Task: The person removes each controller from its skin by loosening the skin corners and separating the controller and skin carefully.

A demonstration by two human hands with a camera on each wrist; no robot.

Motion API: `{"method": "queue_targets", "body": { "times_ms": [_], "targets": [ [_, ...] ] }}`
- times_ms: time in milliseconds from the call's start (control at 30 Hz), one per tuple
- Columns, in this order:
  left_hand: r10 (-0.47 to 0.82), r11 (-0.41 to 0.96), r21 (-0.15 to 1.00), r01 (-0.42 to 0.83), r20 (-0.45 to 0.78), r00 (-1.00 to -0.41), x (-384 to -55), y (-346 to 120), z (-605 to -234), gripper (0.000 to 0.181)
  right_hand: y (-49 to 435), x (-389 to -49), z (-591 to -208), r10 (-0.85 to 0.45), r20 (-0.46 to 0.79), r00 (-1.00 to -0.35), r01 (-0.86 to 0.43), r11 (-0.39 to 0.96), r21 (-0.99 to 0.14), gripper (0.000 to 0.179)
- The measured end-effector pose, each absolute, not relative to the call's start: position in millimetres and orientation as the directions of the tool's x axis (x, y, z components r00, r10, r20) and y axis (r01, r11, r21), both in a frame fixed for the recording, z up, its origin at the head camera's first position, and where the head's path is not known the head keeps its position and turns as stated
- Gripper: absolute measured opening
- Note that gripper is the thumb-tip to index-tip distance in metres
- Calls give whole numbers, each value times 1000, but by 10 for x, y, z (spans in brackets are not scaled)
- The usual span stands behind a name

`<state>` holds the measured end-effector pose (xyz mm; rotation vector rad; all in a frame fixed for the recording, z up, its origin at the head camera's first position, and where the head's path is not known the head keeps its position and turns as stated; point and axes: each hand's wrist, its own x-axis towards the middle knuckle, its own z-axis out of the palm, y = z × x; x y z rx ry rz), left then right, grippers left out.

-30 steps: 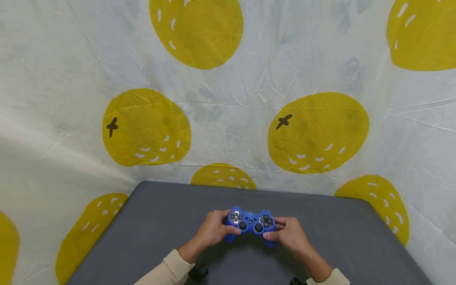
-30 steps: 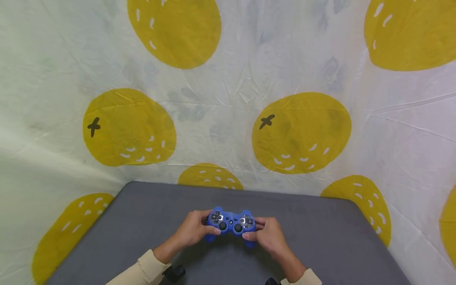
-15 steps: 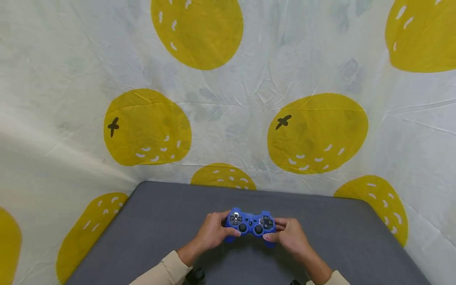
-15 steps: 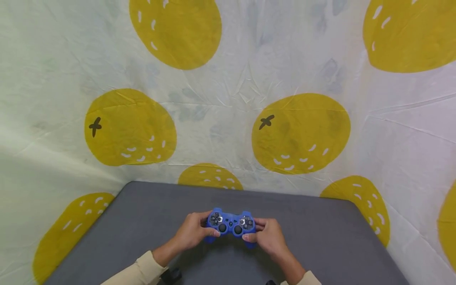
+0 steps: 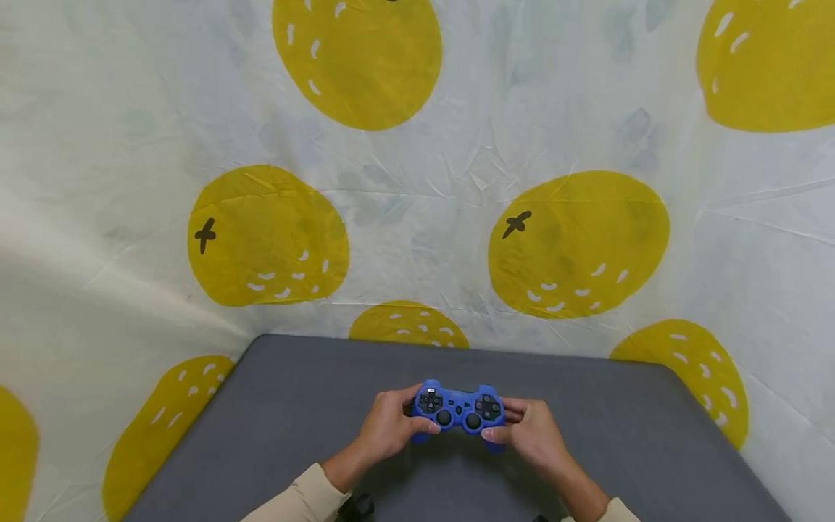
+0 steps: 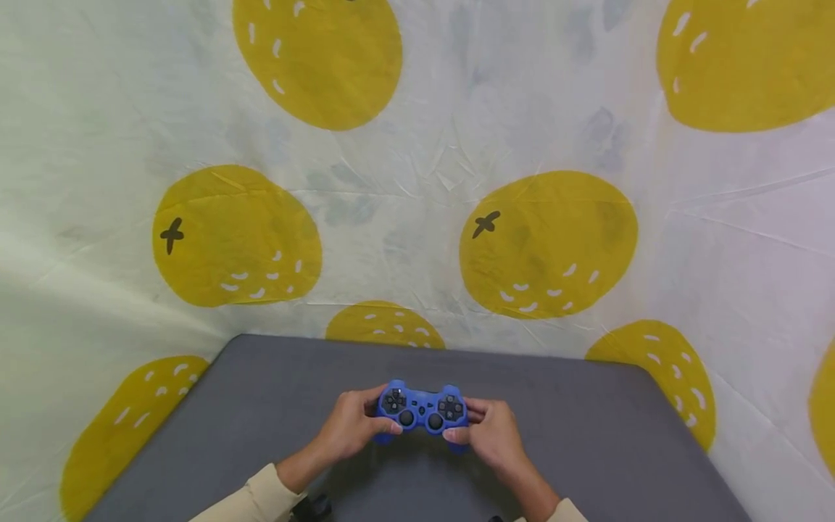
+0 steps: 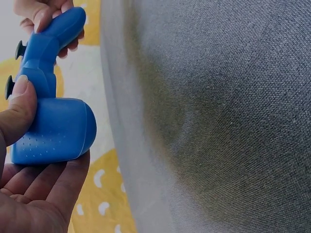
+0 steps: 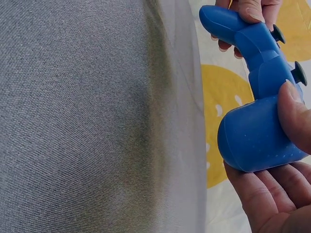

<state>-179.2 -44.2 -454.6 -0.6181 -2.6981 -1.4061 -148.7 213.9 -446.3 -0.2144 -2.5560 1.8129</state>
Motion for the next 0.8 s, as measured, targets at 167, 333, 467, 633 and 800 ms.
{"method": "queue_targets", "body": {
  "times_ms": [167,333,467,633,800],
  "targets": [
    [320,512,781,357,212,-923,-1792,-443,-4538,76,2129,-1483,-4446,120,-72,-990,107,318,-942,69],
    [296,510,780,362,236,-926,-1795,-436,-4541,76,2132,-1480,-4442,132,-59,-990,99,320,-942,70],
    [277,504,788,353,240,-930,-1791,-430,-4546,77,2129,-1476,-4431,140,-54,-989,96,315,-944,71],
    [255,474,817,327,228,-940,-1783,-425,-4565,79,2135,-1463,-4438,145,-47,-988,92,320,-943,73],
    [232,438,848,300,215,-949,-1788,-432,-4580,79,2140,-1456,-4470,152,-23,-988,72,332,-941,76]
  ]
}}
